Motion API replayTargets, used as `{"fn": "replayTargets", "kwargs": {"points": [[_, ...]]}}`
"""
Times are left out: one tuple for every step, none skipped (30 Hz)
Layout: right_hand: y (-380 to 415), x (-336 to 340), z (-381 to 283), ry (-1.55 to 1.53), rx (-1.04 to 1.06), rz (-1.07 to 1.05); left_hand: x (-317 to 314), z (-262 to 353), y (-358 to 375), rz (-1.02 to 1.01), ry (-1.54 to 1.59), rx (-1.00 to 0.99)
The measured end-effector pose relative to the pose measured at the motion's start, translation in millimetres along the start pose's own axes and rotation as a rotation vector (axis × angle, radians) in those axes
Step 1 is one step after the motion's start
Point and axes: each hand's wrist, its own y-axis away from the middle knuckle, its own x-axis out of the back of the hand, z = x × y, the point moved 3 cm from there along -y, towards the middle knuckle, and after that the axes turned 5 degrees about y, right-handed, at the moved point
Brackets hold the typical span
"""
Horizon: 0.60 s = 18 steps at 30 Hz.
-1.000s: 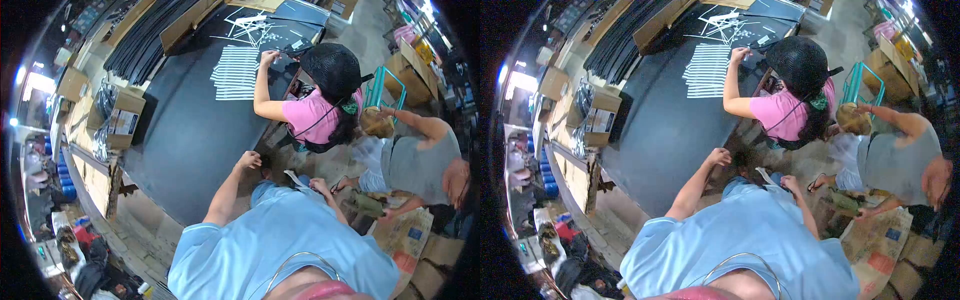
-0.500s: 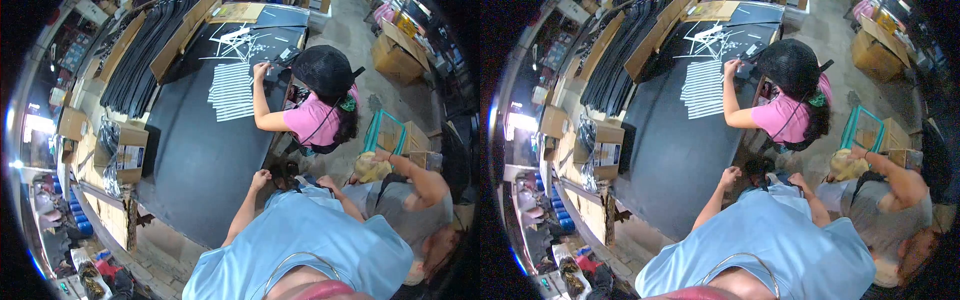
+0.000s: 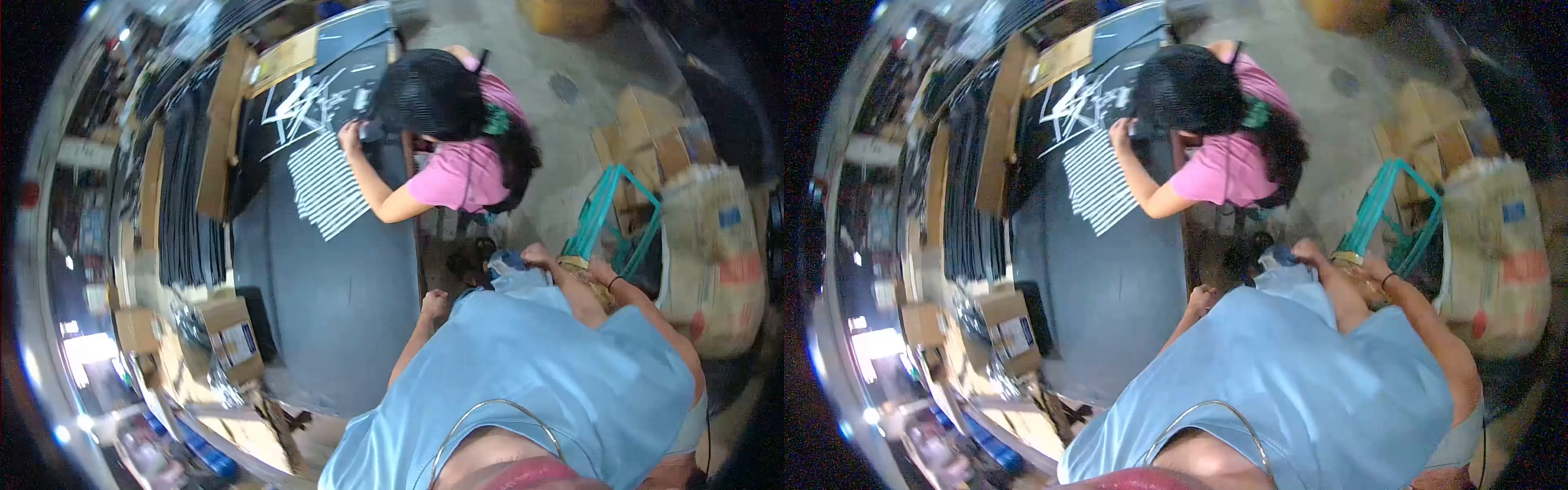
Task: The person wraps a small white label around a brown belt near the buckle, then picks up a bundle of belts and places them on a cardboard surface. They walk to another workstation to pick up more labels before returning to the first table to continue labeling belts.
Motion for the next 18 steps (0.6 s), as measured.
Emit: {"fn": "replayTargets", "kwargs": {"points": [[9, 8, -16, 0.069, -0.078, 0.019, -2, -15, -11, -0.028, 0.018, 0.036], [14, 14, -17, -0.111, -0.017, 0.048, -1, -14, -12, -0.032, 0.117, 0.053], [23, 19, -22, -0.285, 0.049, 0.08, 1, -3, -4, -0.059, 0.075, 0.059], [31, 18, -28, -0.318, 0.029, 0.097, 5, 16, 8, -0.046, 0.041, 0.035], [36, 22, -34, -0.385, -0.037, 0.17, 9, 31, 14, -0.029, 0.014, 0.006], [40, 27, -36, -0.446, -0.099, 0.242, 5, 20, 2, -0.065, 0.122, -0.04], [41, 28, -30, -0.463, -0.107, 0.253, 4, 10, -10, -0.075, 0.103, -0.042], [38, 28, -22, -0.357, 0.013, 0.286, 1, 3, -19, -0.142, 0.316, -0.021], [35, 27, -13, -0.248, 0.132, 0.316, -3, 3, -25, -0.206, 0.532, 0.003], [28, 22, 1, -0.257, 0.126, 0.319, -3, 19, -20, -0.21, 0.523, 0.008], [23, 17, 21, -0.356, -0.063, 0.352, -3, 34, -14, -0.178, 0.322, -0.025], [23, 13, 38, -0.454, -0.254, 0.38, -4, 48, -9, -0.146, 0.121, -0.055], [31, 21, 35, -0.463, -0.262, 0.38, -6, 41, -18, -0.152, 0.113, -0.049], [39, 30, 36, -0.594, -0.388, 0.406, -9, 36, -27, -0.199, 0.157, -0.092], [49, 42, 33, -0.724, -0.514, 0.43, -13, 34, -34, -0.244, 0.201, -0.134], [57, 55, 30, -0.73, -0.519, 0.425, -15, 46, -31, -0.245, 0.195, -0.127], [63, 68, 31, -0.806, -0.539, 0.482, -19, 62, -23, -0.215, 0.083, -0.056], [66, 81, 34, -0.879, -0.557, 0.539, -24, 76, -20, -0.183, -0.027, 0.014]]}}
